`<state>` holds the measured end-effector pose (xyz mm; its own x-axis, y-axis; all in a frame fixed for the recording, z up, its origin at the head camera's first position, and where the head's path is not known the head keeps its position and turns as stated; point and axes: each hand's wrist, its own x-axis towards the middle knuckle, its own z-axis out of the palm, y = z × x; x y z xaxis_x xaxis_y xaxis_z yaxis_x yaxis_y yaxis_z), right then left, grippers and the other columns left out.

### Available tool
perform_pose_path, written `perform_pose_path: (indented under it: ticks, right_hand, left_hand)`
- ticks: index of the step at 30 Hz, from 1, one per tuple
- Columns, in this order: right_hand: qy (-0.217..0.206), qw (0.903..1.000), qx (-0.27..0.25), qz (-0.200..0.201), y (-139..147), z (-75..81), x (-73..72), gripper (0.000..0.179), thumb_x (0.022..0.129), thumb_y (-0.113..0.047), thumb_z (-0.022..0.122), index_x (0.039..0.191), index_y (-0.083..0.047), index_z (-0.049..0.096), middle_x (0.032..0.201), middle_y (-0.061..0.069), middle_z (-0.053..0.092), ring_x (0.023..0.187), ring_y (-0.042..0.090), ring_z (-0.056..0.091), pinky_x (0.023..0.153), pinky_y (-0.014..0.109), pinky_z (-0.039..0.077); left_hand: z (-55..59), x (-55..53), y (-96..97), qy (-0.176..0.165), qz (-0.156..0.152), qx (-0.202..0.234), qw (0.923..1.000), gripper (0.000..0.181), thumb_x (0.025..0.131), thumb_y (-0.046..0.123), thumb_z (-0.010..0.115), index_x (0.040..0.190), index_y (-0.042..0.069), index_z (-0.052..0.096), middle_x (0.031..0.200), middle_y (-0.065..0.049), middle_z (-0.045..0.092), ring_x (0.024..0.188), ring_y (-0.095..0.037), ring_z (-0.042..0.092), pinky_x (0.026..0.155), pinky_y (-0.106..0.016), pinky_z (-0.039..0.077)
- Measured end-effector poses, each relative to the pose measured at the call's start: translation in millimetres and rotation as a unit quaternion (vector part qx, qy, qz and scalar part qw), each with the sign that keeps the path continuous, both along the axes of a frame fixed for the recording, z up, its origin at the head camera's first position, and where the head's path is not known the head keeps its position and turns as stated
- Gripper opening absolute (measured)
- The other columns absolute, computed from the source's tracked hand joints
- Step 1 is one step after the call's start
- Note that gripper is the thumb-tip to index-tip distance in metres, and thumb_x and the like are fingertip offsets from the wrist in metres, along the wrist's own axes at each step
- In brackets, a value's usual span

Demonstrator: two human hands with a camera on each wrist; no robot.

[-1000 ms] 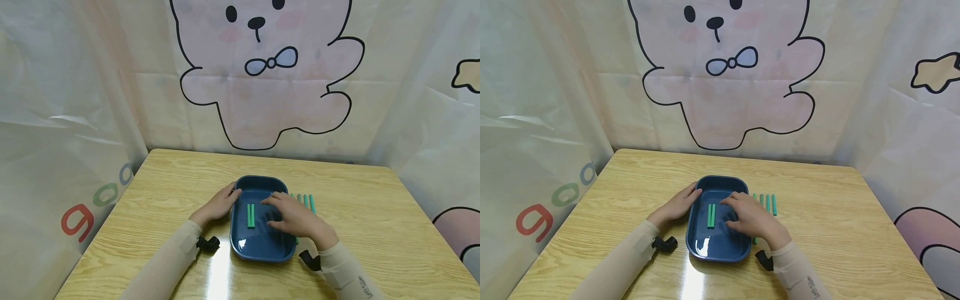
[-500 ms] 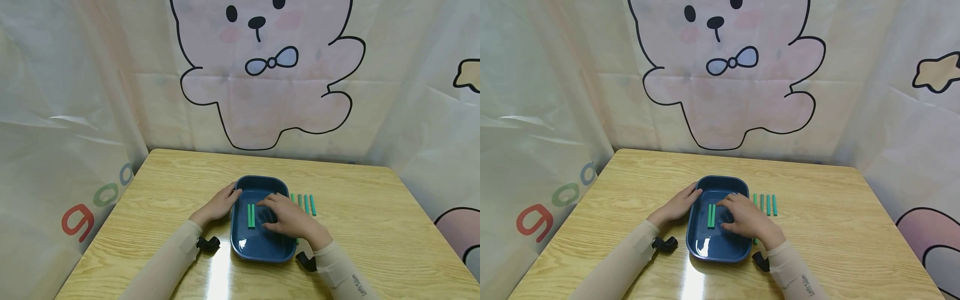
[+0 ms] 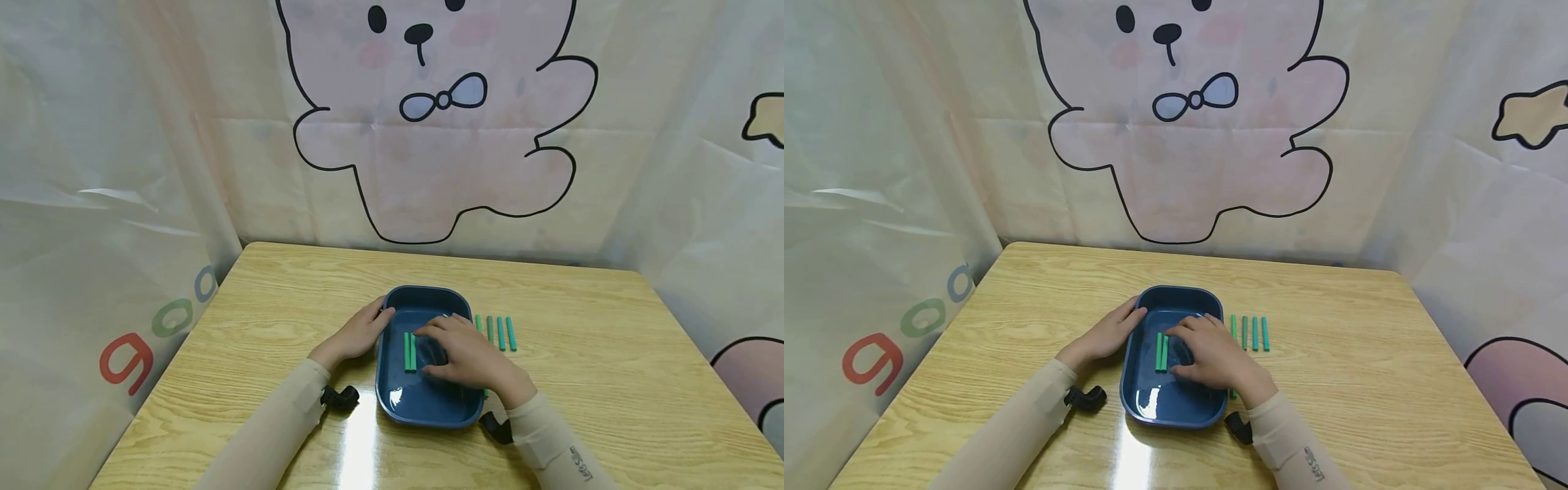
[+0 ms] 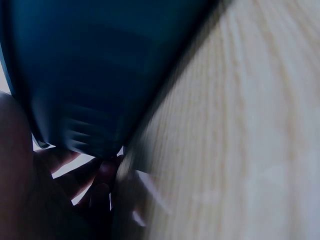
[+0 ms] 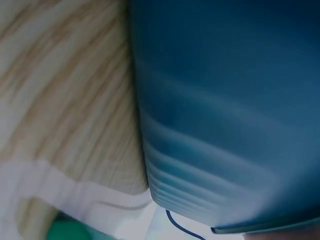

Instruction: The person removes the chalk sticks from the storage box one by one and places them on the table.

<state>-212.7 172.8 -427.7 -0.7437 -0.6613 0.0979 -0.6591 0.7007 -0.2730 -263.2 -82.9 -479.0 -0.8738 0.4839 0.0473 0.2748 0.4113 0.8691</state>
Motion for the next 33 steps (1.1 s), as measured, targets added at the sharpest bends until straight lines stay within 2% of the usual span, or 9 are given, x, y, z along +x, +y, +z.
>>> perform_pose_path:
  ticks: [6,15,33]
  right_hand:
    - [0.012,0.9997,0.017,-0.014,-4,-3.0,1.0,0.064,0.088,-0.049,0.081,0.142,-0.019,0.063,0.140,0.003,0.063,0.133,0.026,0.057,0.118,0.065,0.033]
    - [0.028,0.9982,0.046,-0.026,-8,-9.1,2.5,0.070,0.087,-0.058,0.077,0.145,-0.023,0.060,0.146,0.000,0.061,0.135,0.030,0.055,0.118,0.066,0.032]
    - [0.027,0.9964,0.075,-0.030,-8,-10.7,4.3,0.075,0.090,-0.060,0.073,0.153,-0.027,0.052,0.152,-0.004,0.058,0.135,0.030,0.054,0.118,0.067,0.030]
  left_hand:
    - [0.9,0.2,0.0,0.004,0.004,-0.001,1.0000,0.052,0.114,0.043,0.033,0.162,0.021,0.036,0.160,-0.006,0.047,0.148,-0.029,0.045,0.121,-0.054,0.036]
    - [3.2,2.0,-0.1,0.004,0.004,-0.003,1.0000,0.053,0.114,0.043,0.032,0.162,0.021,0.036,0.159,-0.006,0.048,0.146,-0.028,0.046,0.120,-0.054,0.037]
    - [-0.2,0.6,0.3,-0.003,0.007,-0.004,1.0000,0.054,0.114,0.046,0.032,0.163,0.023,0.034,0.162,-0.005,0.045,0.150,-0.028,0.042,0.123,-0.054,0.035]
